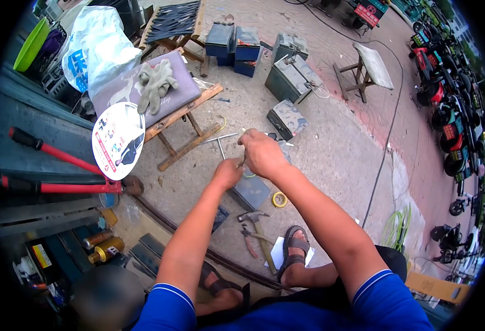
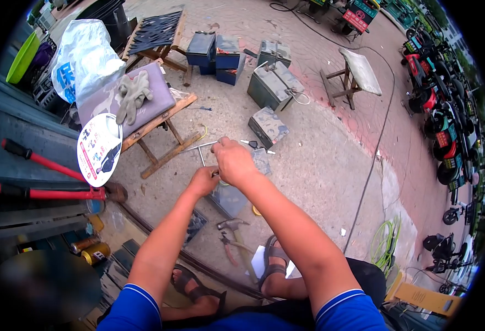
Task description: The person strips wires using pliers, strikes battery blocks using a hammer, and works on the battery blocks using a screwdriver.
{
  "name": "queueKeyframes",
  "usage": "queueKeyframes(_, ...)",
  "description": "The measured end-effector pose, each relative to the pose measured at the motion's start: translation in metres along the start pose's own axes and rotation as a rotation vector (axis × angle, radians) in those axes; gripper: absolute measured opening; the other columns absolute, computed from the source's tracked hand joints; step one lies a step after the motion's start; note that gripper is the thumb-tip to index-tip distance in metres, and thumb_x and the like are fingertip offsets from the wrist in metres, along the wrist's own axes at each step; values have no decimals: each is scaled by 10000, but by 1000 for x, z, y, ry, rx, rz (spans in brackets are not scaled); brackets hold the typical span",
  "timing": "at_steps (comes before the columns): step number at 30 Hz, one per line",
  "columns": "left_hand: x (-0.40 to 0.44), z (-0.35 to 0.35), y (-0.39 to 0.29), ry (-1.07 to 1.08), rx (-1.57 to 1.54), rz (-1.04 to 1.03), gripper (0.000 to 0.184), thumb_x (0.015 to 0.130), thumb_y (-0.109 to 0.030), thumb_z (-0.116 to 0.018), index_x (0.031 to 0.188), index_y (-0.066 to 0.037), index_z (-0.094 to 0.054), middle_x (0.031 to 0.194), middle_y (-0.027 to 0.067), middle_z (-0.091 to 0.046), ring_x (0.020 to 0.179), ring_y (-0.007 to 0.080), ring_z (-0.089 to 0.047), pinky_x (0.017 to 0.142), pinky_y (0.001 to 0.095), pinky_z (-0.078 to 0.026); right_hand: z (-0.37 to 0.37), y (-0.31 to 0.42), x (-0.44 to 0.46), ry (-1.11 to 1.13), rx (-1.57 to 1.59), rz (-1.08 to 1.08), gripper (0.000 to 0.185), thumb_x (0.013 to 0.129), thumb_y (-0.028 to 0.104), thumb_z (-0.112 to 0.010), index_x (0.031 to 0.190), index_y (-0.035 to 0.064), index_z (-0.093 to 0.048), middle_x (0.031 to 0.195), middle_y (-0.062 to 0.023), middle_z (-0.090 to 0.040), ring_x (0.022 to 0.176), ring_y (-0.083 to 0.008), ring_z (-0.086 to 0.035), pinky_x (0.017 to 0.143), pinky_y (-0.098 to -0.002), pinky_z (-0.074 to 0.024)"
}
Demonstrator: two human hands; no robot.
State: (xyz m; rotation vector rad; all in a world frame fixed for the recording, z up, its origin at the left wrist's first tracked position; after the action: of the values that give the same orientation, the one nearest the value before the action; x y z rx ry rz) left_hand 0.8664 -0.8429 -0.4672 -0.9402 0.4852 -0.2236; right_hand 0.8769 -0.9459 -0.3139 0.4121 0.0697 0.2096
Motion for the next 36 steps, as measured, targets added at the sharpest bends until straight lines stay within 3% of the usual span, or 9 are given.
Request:
queueKeyframes(2, 2, -9, 6, 71, 126, -55, 190, 871, -162, -685, 1026, -65, -734, 910, 229, -698, 843, 359, -702, 768, 421, -541, 1, -8, 0, -83, 85, 5, 187, 828, 122, -688, 1002, 54, -685, 952, -168, -657, 912, -377, -677, 785, -452, -547)
queueKeyframes(9, -6, 1, -9, 18, 191, -96, 175, 882, -142, -664, 1027, -77, -739, 920, 207, -704, 878, 414, -678, 787, 451, -544, 17, -47, -8, -58, 230, -189, 188, 766, 139, -722, 938, 65, -744, 931, -177, -707, 904, -366, -694, 826, -420, -560)
queueKeyframes(13, -12, 0, -7, -59, 219, -143, 225, 853, -105, -661, 1063, -80, -736, 1020, 188, -712, 963, 401, -677, 851, 452, -546, 32, -83, -14, 93, 154, -433, 217, 713, 217, -760, 846, 46, -747, 861, -189, -732, 860, -359, -713, 821, -413, -574)
queueKeyframes(17, -25, -7, -21, -31, 335, -258, 367, 811, -21, -614, 1165, -61, -703, 1195, 162, -689, 1089, 377, -654, 939, 436, -538, 27, -106, -33, 61, 73, -458, 179, 718, 183, -745, 816, 35, -725, 880, -221, -722, 873, -401, -701, 821, -445, -572)
queueKeyframes(21, -34, -8, -25, 2, 358, -285, 415, 800, 10, -586, 1201, -46, -678, 1239, 152, -674, 1131, 369, -641, 972, 423, -531, -11, -109, -47, 154, -39, -386, 173, 779, 156, -677, 900, 43, -728, 905, -228, -723, 913, -398, -704, 833, -471, -570)
queueKeyframes(24, -29, -9, -23, -67, 337, -339, 333, 816, -30, -614, 1134, -62, -708, 1150, 163, -699, 1053, 374, -665, 919, 436, -542, -33, -109, -54, 211, -113, -367, 194, 802, 185, -655, 909, 43, -732, 924, -228, -726, 923, -397, -706, 842, -475, -572)
queueKeyframes(27, -17, -6, -10, -128, 242, -193, 227, 830, -114, -659, 1039, -74, -735, 1045, 177, -709, 962, 381, -678, 844, 453, -547, -30, -99, -58, 273, -90, -350, 234, 795, 194, -647, 935, 45, -760, 941, -230, -729, 924, -395, -708, 853, -465, -574)
queueKeyframes(29, -16, 12, -8, -358, 114, -116, 168, 830, -193, -696, 936, -76, -754, 915, 183, -706, 853, 388, -679, 762, 456, -541, -33, -94, -64, 308, -62, -345, 244, 784, 186, -646, 943, 50, -772, 946, -227, -731, 925, -391, -709, 858, -461, -574)
queueKeyframes(36, -12, 16, 12, -419, -71, 78, 200, 783, -231, -757, 898, -70, -786, 801, 170, -720, 749, 345, -701, 711, 409, -544, -33, -89, -72, 314, 60, -400, 276, 741, 179, -655, 955, 73, -794, 949, -210, -734, 913, -380, -709, 864, -443, -569)
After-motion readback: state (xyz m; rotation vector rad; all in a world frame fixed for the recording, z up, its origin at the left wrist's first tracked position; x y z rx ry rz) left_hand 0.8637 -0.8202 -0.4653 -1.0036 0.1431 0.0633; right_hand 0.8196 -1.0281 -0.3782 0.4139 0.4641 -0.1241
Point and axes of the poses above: each hand's wrist, its own x-axis towards the middle knuckle, its own z-axis out of the back of the hand, y = z × x, the point moved 10 cm from there along x, towards the middle knuckle
